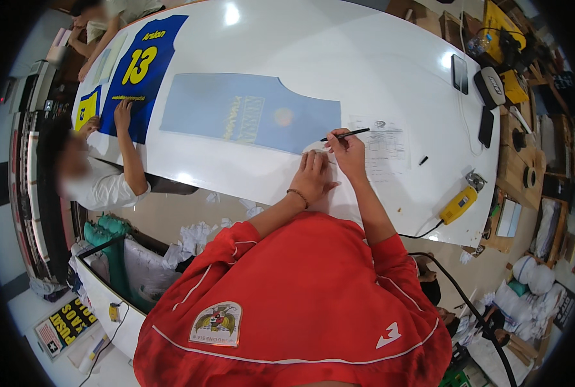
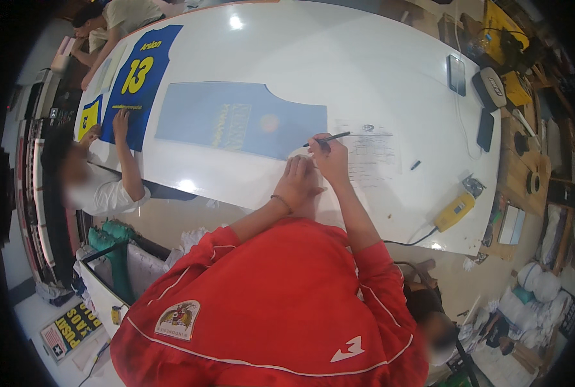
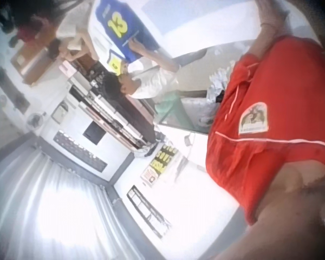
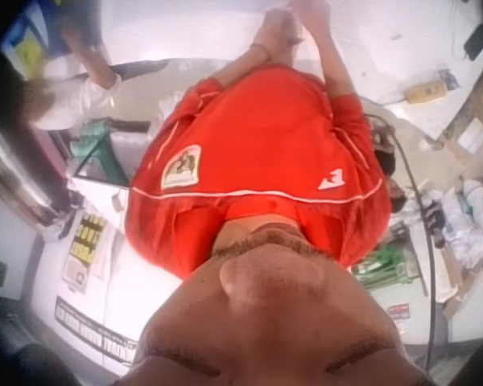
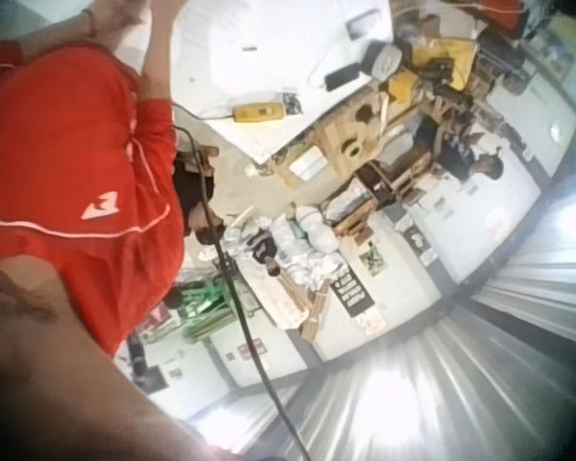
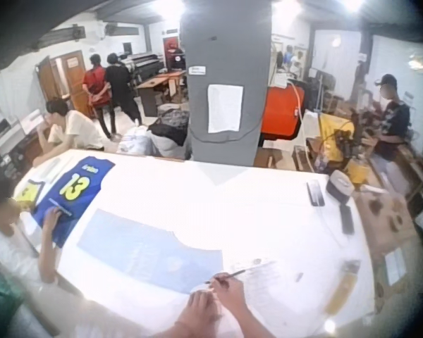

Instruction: The person lays out a blue sports jersey on a white table, retrieves a paper template from a box, and uses a rotary cutter to cut the jersey along the template's outline. The person then folds the cut fabric and places it aside.

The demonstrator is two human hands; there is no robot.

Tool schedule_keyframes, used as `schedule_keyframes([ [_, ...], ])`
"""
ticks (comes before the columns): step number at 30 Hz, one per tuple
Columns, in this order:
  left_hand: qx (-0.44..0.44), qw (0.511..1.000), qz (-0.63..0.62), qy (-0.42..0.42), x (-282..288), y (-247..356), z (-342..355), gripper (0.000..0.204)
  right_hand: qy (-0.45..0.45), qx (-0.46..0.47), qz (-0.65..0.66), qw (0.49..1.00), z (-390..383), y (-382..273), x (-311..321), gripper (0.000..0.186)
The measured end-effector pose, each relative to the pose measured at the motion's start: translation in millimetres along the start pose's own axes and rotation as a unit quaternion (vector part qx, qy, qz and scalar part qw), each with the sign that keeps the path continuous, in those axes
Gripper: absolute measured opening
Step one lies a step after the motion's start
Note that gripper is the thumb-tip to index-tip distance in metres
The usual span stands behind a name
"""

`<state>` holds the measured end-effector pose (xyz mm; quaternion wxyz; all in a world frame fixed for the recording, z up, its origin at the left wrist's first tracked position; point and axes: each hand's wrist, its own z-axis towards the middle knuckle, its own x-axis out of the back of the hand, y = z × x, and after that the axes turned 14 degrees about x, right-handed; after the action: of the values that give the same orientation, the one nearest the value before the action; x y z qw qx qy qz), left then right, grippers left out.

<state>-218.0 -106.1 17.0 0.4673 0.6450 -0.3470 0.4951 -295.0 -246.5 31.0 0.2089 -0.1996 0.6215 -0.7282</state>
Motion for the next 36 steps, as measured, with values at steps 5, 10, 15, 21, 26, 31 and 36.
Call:
schedule_keyframes([
  [5,0.024,0.997,0.030,-0.063,12,4,1,0.092,-0.125,0.006,-0.073,0.989,10,3,-10,0.018],
  [10,0.021,0.994,0.029,-0.107,0,-1,0,0.097,-0.254,0.045,-0.144,0.955,17,-6,-29,0.020],
  [15,0.019,0.996,0.022,-0.090,-5,-2,-1,0.094,-0.267,0.074,-0.185,0.943,17,-4,-33,0.015],
  [21,0.015,0.996,0.024,-0.086,-3,-2,-2,0.093,-0.273,0.099,-0.203,0.935,17,-2,-33,0.018],
  [26,0.025,0.994,0.022,-0.106,1,-1,-1,0.090,-0.312,0.063,-0.247,0.915,18,-4,-35,0.020],
  [31,0.042,0.983,0.021,-0.176,14,3,4,0.088,-0.325,0.102,-0.275,0.899,19,-9,-40,0.015],
  [36,0.013,0.994,0.047,-0.101,7,-1,0,0.087,-0.279,0.100,-0.271,0.916,18,-18,-35,0.011],
])
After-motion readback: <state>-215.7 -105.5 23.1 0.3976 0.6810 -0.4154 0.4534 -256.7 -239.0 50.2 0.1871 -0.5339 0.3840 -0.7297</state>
